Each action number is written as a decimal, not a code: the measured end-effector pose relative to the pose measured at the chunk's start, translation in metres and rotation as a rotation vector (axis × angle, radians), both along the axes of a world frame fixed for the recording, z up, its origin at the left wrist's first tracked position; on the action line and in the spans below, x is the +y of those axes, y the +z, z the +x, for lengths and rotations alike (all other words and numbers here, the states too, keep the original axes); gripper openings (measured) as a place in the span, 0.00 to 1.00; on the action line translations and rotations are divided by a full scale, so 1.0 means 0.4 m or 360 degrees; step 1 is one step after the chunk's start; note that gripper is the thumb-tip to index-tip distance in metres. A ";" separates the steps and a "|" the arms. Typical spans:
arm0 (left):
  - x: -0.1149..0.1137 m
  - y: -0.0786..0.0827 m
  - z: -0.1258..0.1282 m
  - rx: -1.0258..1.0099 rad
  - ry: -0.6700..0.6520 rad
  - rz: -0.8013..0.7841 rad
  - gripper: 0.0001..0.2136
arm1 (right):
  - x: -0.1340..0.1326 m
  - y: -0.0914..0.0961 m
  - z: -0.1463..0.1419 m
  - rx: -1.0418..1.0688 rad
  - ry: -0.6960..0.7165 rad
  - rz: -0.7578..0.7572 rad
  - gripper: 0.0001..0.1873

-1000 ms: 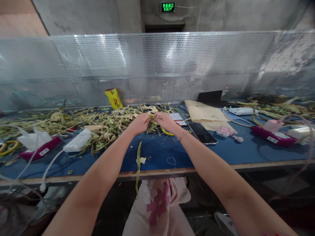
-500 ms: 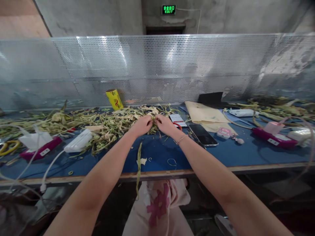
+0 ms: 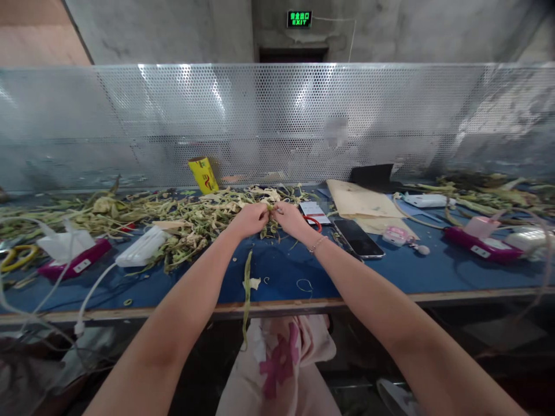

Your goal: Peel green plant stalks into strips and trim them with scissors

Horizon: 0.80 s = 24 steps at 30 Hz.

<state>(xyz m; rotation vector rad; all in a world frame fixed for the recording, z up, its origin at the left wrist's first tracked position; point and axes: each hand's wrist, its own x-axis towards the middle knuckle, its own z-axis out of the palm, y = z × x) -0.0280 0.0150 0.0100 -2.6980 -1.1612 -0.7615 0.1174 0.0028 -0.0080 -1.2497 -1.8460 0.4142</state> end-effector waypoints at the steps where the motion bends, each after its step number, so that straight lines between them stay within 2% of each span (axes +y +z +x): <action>1: 0.001 0.000 0.000 0.0003 -0.0001 0.0003 0.08 | 0.000 -0.001 -0.002 0.0050 0.0009 -0.0019 0.06; 4: 0.004 -0.004 -0.002 -0.0023 -0.0004 0.0000 0.08 | 0.000 -0.007 -0.007 0.0214 0.0052 -0.0096 0.06; 7: 0.013 -0.014 -0.008 -0.0182 0.0009 -0.0022 0.09 | -0.001 -0.013 -0.005 0.0426 0.0125 -0.0238 0.07; 9: 0.022 -0.020 -0.011 -0.0441 0.0101 -0.0021 0.10 | -0.002 -0.012 0.002 0.0619 0.0182 -0.0375 0.06; 12: 0.035 -0.020 -0.011 -0.1110 0.0312 -0.0067 0.08 | -0.006 -0.004 0.015 0.0950 0.0248 -0.0548 0.07; 14: 0.035 -0.014 -0.005 -0.1614 0.0333 -0.0400 0.06 | -0.008 0.002 0.023 0.1113 0.0308 -0.0604 0.09; 16: 0.026 -0.006 0.004 -0.1961 0.0211 -0.1090 0.05 | -0.010 0.005 0.027 0.1173 0.0375 -0.0645 0.12; 17: 0.019 -0.002 0.008 -0.2031 0.0137 -0.1432 0.06 | -0.010 0.005 0.028 0.1170 0.0397 -0.0660 0.13; 19: 0.005 0.001 0.014 -0.2076 0.0039 -0.1847 0.06 | -0.011 0.003 0.028 0.1112 0.0401 -0.0661 0.12; 21: -0.005 0.000 0.018 -0.2034 -0.0043 -0.1988 0.04 | -0.009 0.002 0.029 0.0999 0.0342 -0.0599 0.11; 24: -0.009 -0.004 0.019 -0.1959 -0.0180 -0.1991 0.04 | -0.001 0.007 0.044 0.0683 0.0184 -0.0399 0.09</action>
